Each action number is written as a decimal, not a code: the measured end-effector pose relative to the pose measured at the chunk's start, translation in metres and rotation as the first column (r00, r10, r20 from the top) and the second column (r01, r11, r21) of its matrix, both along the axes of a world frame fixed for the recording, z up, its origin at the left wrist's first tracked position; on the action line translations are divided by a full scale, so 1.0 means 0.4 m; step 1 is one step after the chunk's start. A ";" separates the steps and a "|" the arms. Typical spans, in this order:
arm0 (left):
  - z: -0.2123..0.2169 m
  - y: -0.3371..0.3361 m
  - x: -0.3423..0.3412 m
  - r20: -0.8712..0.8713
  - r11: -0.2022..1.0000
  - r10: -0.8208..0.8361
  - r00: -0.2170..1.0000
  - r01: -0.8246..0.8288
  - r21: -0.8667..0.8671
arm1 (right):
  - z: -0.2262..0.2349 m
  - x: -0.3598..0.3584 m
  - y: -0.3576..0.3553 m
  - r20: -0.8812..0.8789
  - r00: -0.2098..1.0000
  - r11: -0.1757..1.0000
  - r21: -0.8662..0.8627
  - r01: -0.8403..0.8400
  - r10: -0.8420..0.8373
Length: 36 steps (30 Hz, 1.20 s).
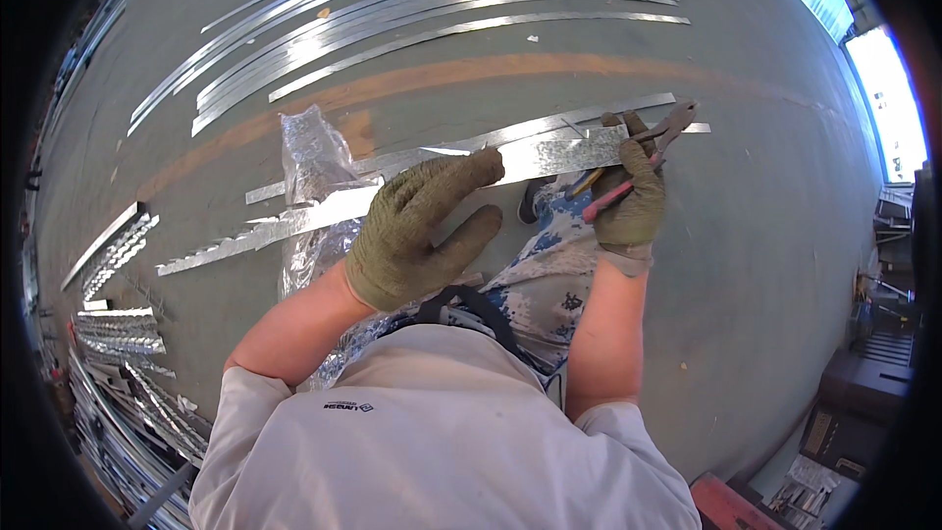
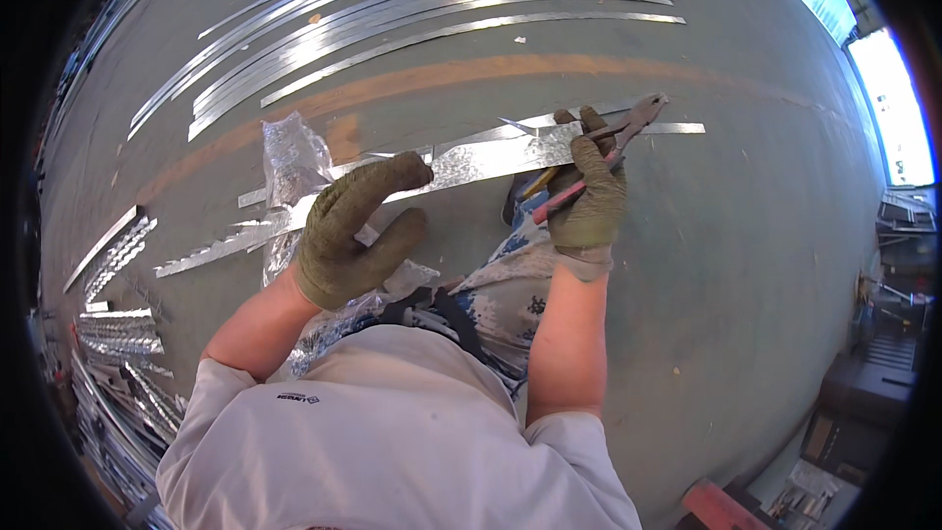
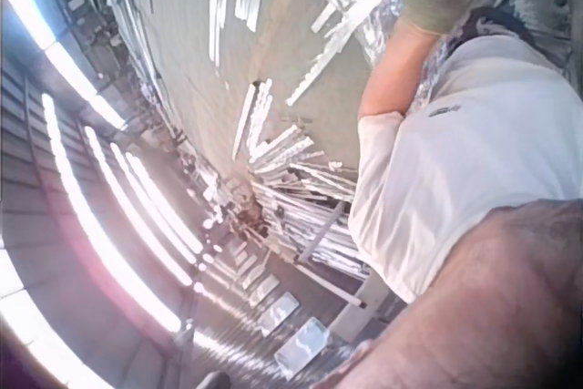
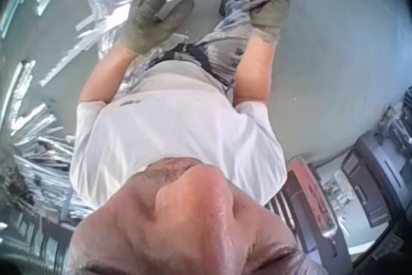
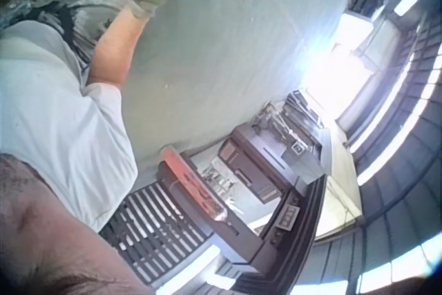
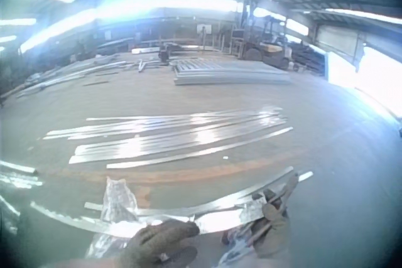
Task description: The person sits on the floor and uses tin snips to cut a long metal strip into shorter pieces. They hold the strip with one hand and cut with the other, placing cut pieces aside on the floor.
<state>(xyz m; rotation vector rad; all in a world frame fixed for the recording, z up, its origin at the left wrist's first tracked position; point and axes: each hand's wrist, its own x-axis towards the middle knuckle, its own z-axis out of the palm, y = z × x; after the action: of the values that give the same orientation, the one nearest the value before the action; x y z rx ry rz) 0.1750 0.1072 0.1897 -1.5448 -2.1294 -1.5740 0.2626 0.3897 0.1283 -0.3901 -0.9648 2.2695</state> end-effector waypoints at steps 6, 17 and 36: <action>-0.041 0.113 0.010 -0.193 0.980 0.064 0.979 -0.098 -0.170 | -0.013 0.004 0.014 0.027 0.999 0.999 0.016 -0.046 0.046; -0.147 0.222 -0.067 -0.458 0.758 0.071 0.886 -0.347 -0.553 | -0.046 0.110 -0.004 0.253 0.967 0.996 0.074 -0.043 0.023; -0.174 0.229 -0.104 -0.315 0.546 -0.063 0.947 -0.231 -0.805 | -0.055 0.263 -0.158 0.850 0.512 0.834 0.190 -0.518 0.125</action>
<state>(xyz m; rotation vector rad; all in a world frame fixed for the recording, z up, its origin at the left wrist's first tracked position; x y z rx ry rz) 0.1335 0.1988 0.1201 -1.6473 -2.8426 -0.1157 0.3677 0.3264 0.1062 -1.2173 -2.1411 2.0536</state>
